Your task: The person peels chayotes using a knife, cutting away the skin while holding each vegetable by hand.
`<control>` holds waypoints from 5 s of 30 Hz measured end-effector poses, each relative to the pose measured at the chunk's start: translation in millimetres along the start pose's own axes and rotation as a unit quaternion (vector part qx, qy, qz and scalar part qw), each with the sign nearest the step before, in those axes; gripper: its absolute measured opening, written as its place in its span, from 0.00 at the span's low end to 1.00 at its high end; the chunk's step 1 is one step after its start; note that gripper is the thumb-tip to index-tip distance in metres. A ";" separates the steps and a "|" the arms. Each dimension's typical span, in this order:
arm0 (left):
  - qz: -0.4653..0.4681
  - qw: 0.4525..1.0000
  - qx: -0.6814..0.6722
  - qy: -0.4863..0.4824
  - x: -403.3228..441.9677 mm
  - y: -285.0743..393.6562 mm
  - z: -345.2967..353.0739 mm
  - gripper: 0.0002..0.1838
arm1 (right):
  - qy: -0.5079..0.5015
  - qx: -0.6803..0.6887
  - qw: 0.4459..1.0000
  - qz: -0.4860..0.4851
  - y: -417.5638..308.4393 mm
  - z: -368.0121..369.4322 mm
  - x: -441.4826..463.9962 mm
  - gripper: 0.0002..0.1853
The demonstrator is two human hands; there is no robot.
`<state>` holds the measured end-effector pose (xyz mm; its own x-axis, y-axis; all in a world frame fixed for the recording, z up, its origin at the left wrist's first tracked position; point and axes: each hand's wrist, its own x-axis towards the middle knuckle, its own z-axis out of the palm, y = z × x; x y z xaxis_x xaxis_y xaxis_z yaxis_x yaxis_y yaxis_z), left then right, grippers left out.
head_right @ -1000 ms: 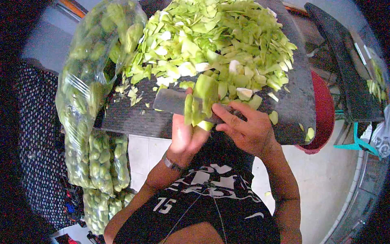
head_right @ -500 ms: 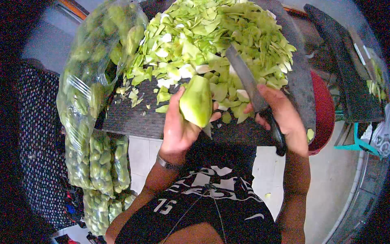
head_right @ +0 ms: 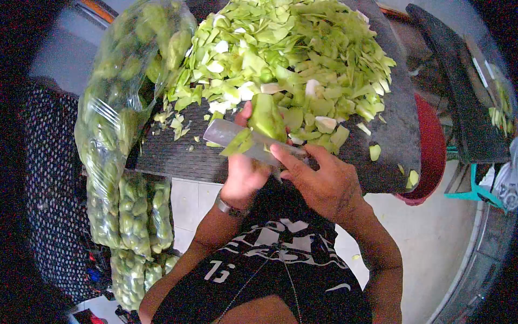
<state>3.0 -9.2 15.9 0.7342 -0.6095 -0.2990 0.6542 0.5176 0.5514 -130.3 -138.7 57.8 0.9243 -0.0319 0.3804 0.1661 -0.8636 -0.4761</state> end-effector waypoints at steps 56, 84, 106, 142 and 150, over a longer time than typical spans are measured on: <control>-0.017 0.998 0.048 0.022 -11.2 3.9 11.9 0.27 | -0.002 -0.014 0.999 -0.043 24.3 -19.3 9.2 0.26; -0.087 0.994 -0.064 -0.005 -0.6 -1.3 8.2 0.30 | 0.003 -0.035 0.999 -0.015 -0.9 -1.6 -9.0 0.31; -0.082 0.995 -0.056 -0.014 -0.2 -6.2 9.2 0.29 | -0.011 -0.069 0.997 -0.039 -1.8 -13.8 -7.9 0.34; 0.005 1.000 -0.022 0.011 -0.9 -3.3 13.9 0.27 | 0.035 -0.004 0.999 -0.009 2.6 2.1 -5.6 0.30; 0.038 0.999 -0.010 0.007 -10.2 -2.9 14.7 0.24 | 0.040 -0.024 0.998 -0.033 11.9 -2.1 -2.7 0.28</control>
<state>-9.0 -13.3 28.7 0.7847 -0.5589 -0.2681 0.5996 0.5745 0.5572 -131.5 -150.0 52.7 0.8811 -0.0136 0.4727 0.2065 -0.8882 -0.4104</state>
